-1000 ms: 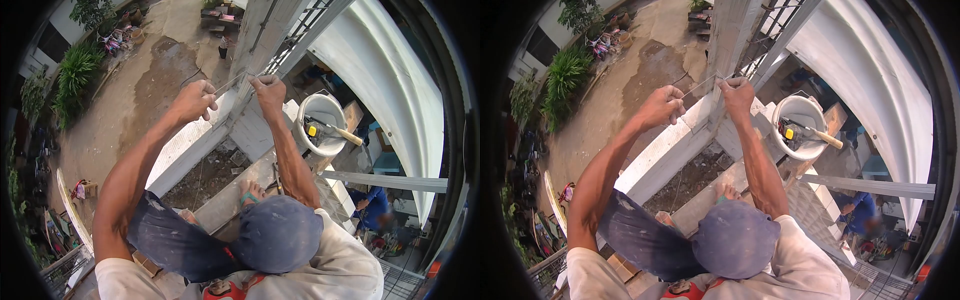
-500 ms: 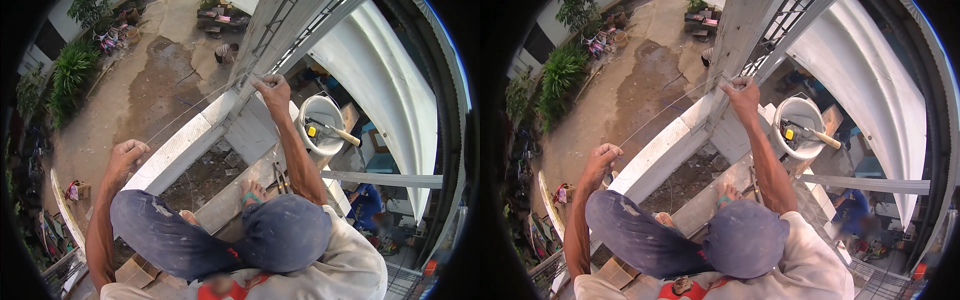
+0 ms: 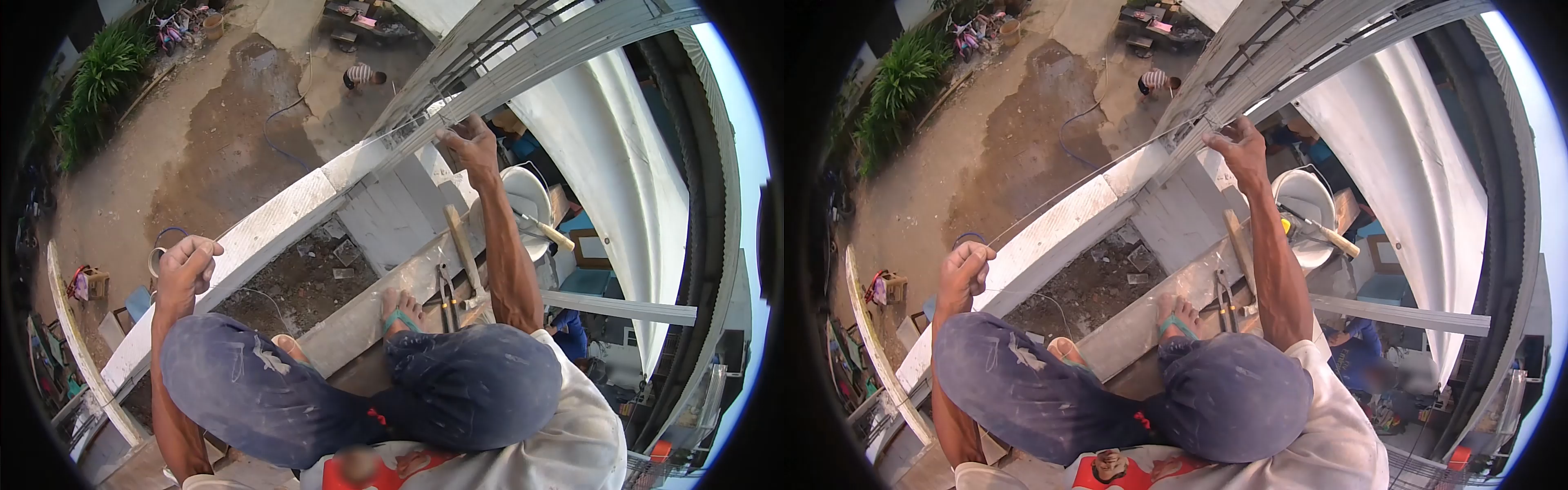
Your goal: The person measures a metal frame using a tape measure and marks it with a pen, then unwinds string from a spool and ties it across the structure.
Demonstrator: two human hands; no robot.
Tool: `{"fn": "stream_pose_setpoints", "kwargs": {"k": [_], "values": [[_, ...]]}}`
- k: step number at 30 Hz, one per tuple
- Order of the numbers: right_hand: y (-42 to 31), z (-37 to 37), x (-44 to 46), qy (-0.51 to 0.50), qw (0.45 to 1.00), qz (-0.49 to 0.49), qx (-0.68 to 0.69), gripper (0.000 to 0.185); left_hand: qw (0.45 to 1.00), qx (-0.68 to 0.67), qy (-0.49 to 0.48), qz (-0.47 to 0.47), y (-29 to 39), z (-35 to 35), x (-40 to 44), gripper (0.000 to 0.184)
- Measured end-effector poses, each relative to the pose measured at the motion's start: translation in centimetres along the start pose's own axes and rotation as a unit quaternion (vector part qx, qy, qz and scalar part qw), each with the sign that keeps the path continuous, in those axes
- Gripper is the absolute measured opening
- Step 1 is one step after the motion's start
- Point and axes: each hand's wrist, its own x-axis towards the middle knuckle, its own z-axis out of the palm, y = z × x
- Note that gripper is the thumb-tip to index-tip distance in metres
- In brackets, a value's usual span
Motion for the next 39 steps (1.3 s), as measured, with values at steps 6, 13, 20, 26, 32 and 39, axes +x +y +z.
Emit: {"fn": "stream_pose_setpoints", "kwargs": {"k": [6, 13, 20, 26, 32, 39], "values": [[-0.9, 0.0, -0.3, 0.017, 0.994, -0.018, -0.104, 0.061, 1.000, 0.008, 0.002, 0.020, 0.0, -0.4, 0.6, 0.027], [-0.4, -0.1, -0.8, 0.047, 0.989, -0.025, -0.142, 0.063, 0.998, 0.043, 0.020, 0.046, -1.3, -2.1, -0.1, 0.026], [-5.3, 7.2, -8.9, 0.135, 0.934, -0.222, -0.244, 0.038, 0.984, 0.101, 0.128, 0.071, 1.3, -1.5, -4.3, 0.021], [-12.1, 17.4, -9.6, -0.246, 0.768, -0.373, -0.459, 0.045, 0.975, 0.127, 0.160, 0.092, 0.4, -1.9, -6.9, 0.024], [-12.7, 21.1, -9.4, -0.435, 0.749, -0.307, -0.395, 0.023, 0.963, 0.063, 0.224, 0.139, -3.2, -2.8, -11.5, 0.030], [-15.5, 24.2, -10.0, -0.450, 0.780, -0.275, -0.336, 0.025, 0.851, 0.271, 0.450, 0.029, -14.9, -10.8, -23.7, 0.033]]}}
